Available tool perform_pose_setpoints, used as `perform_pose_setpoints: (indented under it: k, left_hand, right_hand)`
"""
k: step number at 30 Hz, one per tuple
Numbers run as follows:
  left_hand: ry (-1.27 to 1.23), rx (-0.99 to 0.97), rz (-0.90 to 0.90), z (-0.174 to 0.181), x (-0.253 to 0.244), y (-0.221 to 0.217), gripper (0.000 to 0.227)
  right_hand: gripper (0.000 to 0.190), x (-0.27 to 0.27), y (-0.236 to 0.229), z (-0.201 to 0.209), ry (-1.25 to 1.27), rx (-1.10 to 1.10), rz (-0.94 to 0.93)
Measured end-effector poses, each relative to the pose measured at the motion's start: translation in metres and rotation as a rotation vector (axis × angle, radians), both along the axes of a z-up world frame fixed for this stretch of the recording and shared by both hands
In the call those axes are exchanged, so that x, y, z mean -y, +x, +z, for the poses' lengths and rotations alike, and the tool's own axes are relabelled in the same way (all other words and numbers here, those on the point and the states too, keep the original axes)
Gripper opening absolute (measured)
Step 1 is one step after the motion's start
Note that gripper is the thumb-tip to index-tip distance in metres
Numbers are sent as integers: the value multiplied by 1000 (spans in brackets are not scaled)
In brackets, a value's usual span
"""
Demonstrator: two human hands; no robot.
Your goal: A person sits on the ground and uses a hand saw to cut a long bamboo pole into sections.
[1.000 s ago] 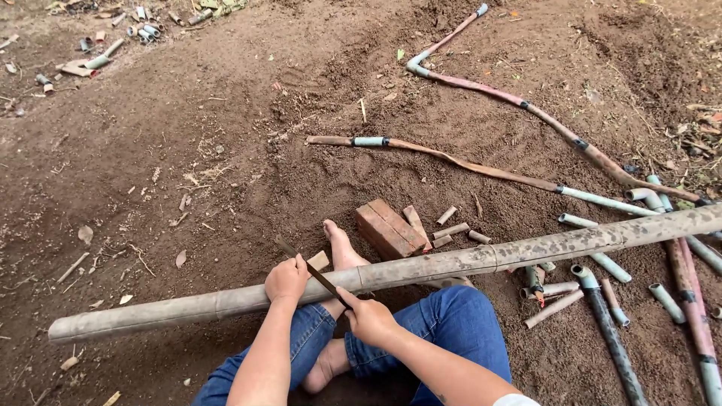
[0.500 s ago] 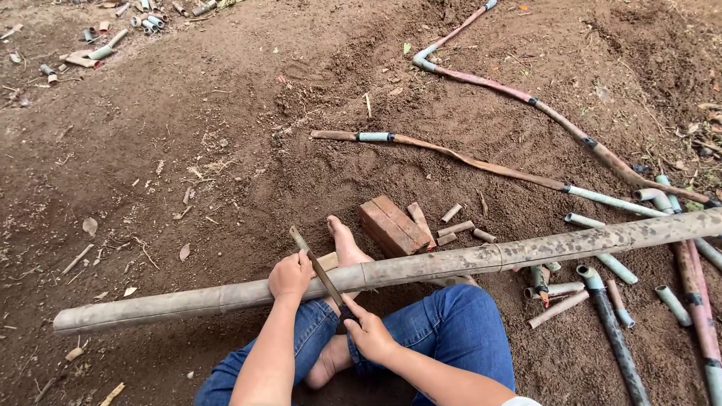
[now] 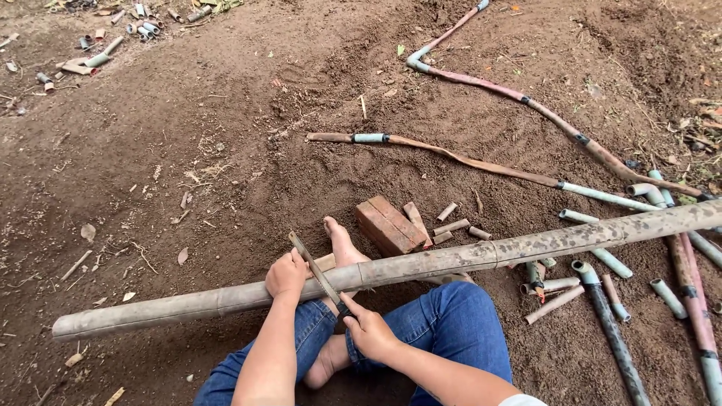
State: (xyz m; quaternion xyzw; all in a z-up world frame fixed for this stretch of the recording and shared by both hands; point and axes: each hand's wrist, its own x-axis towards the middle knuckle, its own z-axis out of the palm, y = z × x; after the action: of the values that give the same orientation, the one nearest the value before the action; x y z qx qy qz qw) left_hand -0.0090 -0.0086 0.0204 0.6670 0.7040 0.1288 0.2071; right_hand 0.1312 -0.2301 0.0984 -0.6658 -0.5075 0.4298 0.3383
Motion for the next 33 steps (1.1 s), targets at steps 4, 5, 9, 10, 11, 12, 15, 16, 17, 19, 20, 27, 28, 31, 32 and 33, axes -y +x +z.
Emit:
perform_pose_setpoints:
  k: [4,5,9,10,11,12,15,16,17,19,20,27,28,31,32,33]
  left_hand:
    - [-213,85,112,18,-14,-8,56]
    - [-187,79,138,16,-18,-10,61]
    - [-30,103,98,0,-12,-15,62]
    - [-26,107,105,-2,-8,-18,62]
    - [-7,123,55,-4,-4,-20,62]
    - [13,133,0,-5,-2,-26,63]
    - [-91,634,148,22,19,-32,59]
    - [-94,632,153,12,30,-29,59]
    - [-194,897,167,2,42,-27,51]
    - [-274,1168,178,-4,58,-19,44]
    - [-347,1337,130,-4,73,-14,42]
    - [-482,1380,230,70,149,35,40]
    - [-482,1383,228,49,149,40,40]
    - [33,1061,-63,8,148,52,30]
    - [-120,1181,-49,8,151,53,33]
    - [-276,1297,-33,7,154,55,44]
  right_hand:
    - [68,35,10,26,101,169,69]
    - [66,46,14,29,71,136,80]
    - [72,79,32,15,-50,144,10]
    - [72,80,36,11,-46,148,17]
    - [73,80,40,7,-48,147,-14]
    - [74,80,40,2,-51,140,-49]
    - [40,64,43,0,98,135,-161]
    - [40,57,41,0,94,133,-158]
    - [33,50,39,1,7,-26,-190]
    - [26,27,34,0,-66,-183,-212]
    - [32,20,30,-3,-41,-313,-247]
    - [97,6,-5,-7,-9,-449,-223]
    - [97,10,-4,-5,-7,-447,-223]
    - [41,17,2,-9,-149,-629,-326]
    - [43,20,3,-18,-169,-595,-325]
    - [46,23,4,-26,-190,-562,-323]
